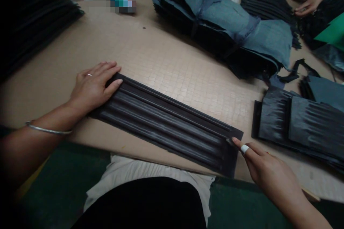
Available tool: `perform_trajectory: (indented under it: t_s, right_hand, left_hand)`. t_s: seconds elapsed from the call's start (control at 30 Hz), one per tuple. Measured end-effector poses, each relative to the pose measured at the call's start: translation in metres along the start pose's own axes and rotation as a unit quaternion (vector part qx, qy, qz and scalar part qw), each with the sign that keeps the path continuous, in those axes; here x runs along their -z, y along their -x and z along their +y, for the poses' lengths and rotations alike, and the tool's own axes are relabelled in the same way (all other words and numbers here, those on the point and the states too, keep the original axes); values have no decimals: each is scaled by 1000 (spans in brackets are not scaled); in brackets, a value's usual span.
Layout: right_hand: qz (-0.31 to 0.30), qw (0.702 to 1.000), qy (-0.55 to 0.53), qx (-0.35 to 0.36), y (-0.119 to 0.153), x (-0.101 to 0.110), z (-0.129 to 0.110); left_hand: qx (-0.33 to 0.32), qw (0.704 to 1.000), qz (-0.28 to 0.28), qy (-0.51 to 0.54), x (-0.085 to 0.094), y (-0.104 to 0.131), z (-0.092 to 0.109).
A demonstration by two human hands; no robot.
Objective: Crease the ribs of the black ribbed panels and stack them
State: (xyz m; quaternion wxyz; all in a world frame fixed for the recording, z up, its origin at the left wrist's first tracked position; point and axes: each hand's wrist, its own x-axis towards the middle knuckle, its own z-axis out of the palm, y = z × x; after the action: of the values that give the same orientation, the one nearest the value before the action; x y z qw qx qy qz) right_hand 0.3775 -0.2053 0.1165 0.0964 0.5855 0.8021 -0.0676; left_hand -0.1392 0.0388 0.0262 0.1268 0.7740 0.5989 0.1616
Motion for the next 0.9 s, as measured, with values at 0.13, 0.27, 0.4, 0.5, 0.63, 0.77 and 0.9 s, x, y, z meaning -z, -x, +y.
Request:
perform_trajectory:
  t_s: [0.13,0.27,0.4,0.5,0.63,0.77,0.9]
  right_hand:
    - [40,992,-121,24,-83,0,-61]
    - [17,990,-113,88,-194,16,-154]
    - [-2,987,-83,136,-269,41,-216]
    - [-15,982,-76,175,-298,56,-232]
    - [-51,972,-65,218,-315,74,-235]
    - [-96,972,-24,213,-304,87,-219]
    - [-130,970,-3,204,-257,83,-171]
  left_hand:
    - [-2,999,4,-32,0,0,0]
    - [-29,999,-21,-24,3,0,-7]
    - [-31,999,-30,-10,4,0,-9]
    - [-33,999,-26,-2,2,0,-8]
    - [-31,999,-18,-4,-1,-1,-7]
    - [-26,999,-16,-7,-1,-2,-5]
    - [-26,999,-26,-7,0,-3,-5]
